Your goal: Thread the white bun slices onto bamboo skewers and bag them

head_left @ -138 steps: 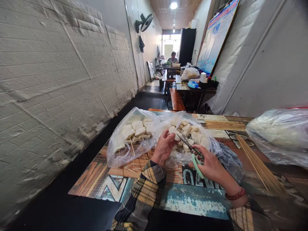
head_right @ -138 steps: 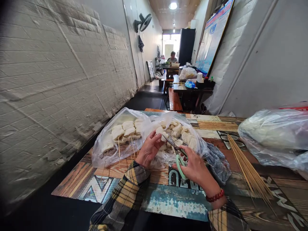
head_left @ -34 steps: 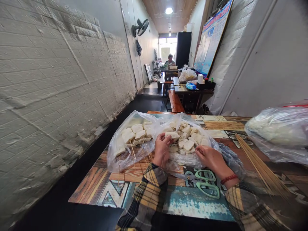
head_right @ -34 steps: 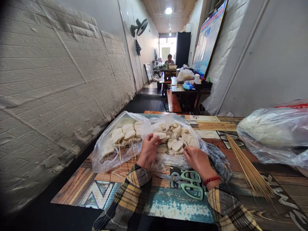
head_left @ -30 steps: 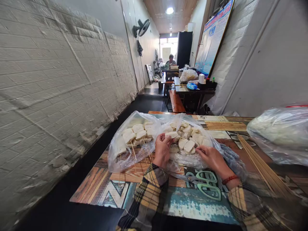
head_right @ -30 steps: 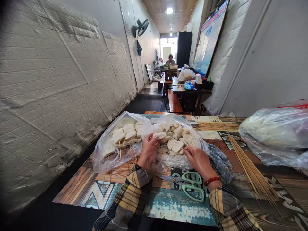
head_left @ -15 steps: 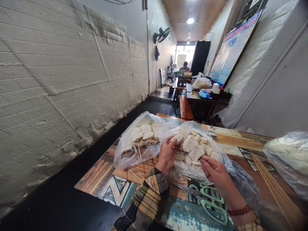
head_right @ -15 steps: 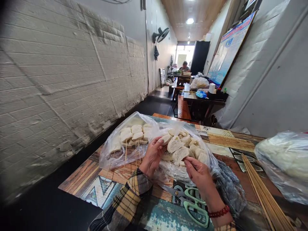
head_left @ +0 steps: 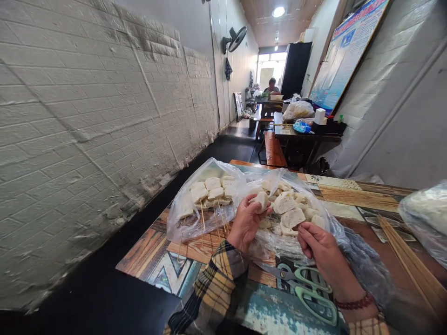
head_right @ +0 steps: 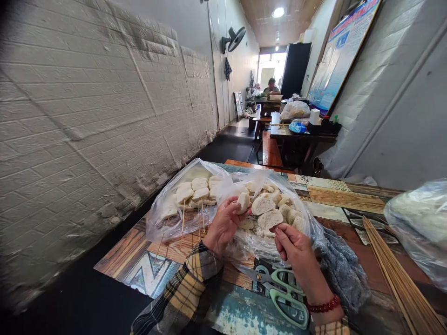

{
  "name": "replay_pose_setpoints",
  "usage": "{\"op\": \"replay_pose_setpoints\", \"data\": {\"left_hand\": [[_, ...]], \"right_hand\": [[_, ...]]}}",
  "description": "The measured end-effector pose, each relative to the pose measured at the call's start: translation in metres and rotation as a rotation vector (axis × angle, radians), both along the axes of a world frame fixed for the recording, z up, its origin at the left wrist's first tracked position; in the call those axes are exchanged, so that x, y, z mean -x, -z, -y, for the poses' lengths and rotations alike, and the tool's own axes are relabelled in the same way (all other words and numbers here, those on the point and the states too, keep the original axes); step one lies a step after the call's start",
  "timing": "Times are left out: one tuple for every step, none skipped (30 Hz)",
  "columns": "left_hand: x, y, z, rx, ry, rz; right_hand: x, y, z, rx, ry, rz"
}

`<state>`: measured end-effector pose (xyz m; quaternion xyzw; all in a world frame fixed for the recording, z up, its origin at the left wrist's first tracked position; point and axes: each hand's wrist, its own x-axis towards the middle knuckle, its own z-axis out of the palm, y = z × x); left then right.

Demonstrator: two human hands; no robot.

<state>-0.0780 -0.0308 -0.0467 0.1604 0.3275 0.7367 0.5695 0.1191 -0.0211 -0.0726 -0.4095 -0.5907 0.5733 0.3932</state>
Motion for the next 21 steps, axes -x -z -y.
{"op": "replay_pose_setpoints", "data": {"left_hand": [[0.000, -0.001, 0.000, 0.004, 0.011, -0.004], [-0.001, -0.001, 0.000, 0.008, 0.021, -0.011], [-0.001, -0.001, 0.000, 0.010, 0.034, -0.021], [-0.001, 0.000, -0.001, 0.010, 0.052, -0.034], [-0.001, 0.002, -0.002, 0.010, 0.070, -0.054], [-0.001, 0.003, -0.002, 0.008, 0.084, -0.082], [-0.001, 0.005, -0.003, 0.005, 0.092, -0.117], [0.000, 0.006, -0.004, 0.002, 0.090, -0.157], [0.000, 0.007, -0.005, -0.001, 0.075, -0.199], [0.000, 0.008, -0.005, -0.007, 0.049, -0.237], [0.001, 0.008, -0.006, -0.017, 0.015, -0.265], [0.002, 0.008, -0.006, -0.028, -0.020, -0.273], [0.002, 0.008, -0.006, -0.037, -0.051, -0.260], [0.003, 0.007, -0.007, -0.043, -0.075, -0.231], [0.004, 0.006, -0.006, -0.046, -0.090, -0.192], [0.004, 0.005, -0.006, -0.046, -0.099, -0.152], [0.005, 0.004, -0.006, -0.045, -0.106, -0.117], [0.005, 0.003, -0.005, -0.046, -0.116, -0.089], [0.005, 0.001, -0.004, -0.050, -0.129, -0.067], [0.005, 0.000, -0.003, -0.057, -0.141, -0.050], [0.005, -0.002, -0.002, -0.063, -0.148, -0.037]], "right_hand": [[0.001, -0.001, 0.001, 0.005, -0.001, -0.009], [0.002, -0.002, 0.002, 0.009, -0.001, -0.017], [0.003, -0.003, 0.003, 0.013, -0.006, -0.022], [0.004, -0.004, 0.004, 0.017, -0.014, -0.025], [0.004, -0.005, 0.004, 0.020, -0.022, -0.027], [0.004, -0.005, 0.005, 0.023, -0.026, -0.027], [0.004, -0.006, 0.005, 0.023, -0.028, -0.029], [0.004, -0.007, 0.005, 0.022, -0.028, -0.031], [0.004, -0.008, 0.006, 0.019, -0.029, -0.030], [0.003, -0.009, 0.006, 0.015, -0.030, -0.027], [0.003, -0.010, 0.006, 0.009, -0.034, -0.020], [0.003, -0.010, 0.007, 0.001, -0.042, -0.008], [0.002, -0.010, 0.007, -0.009, -0.046, 0.006], [0.002, -0.010, 0.008, -0.020, -0.050, 0.024], [0.002, -0.010, 0.008, -0.033, -0.054, 0.042], [0.002, -0.009, 0.009, -0.044, -0.059, 0.062], [0.002, -0.007, 0.010, -0.054, -0.067, 0.084], [0.002, -0.006, 0.010, -0.061, -0.074, 0.107], [0.002, -0.005, 0.011, -0.068, -0.079, 0.131], [0.003, -0.004, 0.011, -0.075, -0.082, 0.155], [0.003, -0.003, 0.012, -0.084, -0.083, 0.176]]}}
